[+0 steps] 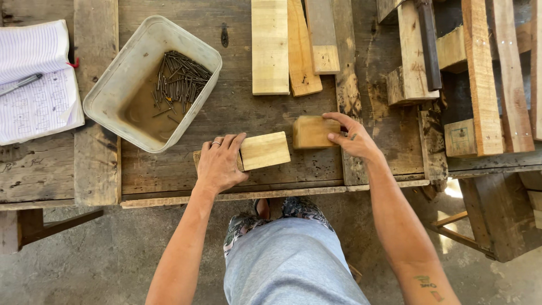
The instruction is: The person hammers nails into wooden planks on a workbench, taking nails from a plastic tub. They position a long plank, drive nails into it, align small wood blocks against it, and continue hammering nails into the assembled pieces.
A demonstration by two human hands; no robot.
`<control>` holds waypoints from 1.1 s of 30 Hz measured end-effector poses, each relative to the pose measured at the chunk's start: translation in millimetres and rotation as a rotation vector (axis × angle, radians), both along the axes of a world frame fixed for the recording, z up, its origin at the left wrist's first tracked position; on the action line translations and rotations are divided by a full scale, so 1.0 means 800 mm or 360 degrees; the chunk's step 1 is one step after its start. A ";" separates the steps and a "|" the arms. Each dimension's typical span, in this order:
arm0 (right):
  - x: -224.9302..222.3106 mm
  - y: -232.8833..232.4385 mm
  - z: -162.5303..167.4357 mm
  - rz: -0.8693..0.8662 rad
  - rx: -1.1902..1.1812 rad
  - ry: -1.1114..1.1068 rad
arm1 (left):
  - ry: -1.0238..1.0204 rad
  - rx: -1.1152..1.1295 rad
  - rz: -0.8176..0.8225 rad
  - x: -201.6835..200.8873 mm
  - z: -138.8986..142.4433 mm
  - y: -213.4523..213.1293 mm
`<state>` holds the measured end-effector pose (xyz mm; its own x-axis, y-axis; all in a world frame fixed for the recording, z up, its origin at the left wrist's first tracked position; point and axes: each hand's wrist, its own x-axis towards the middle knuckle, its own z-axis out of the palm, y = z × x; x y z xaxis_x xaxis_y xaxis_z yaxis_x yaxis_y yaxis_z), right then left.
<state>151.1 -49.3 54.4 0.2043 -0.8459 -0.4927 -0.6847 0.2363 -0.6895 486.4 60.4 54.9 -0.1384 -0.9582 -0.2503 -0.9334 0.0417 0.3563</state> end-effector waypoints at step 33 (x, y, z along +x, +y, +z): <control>0.017 0.027 0.006 0.0602 -0.0372 0.0036 | 0.0062 -0.0085 -0.0025 0.001 -0.005 -0.003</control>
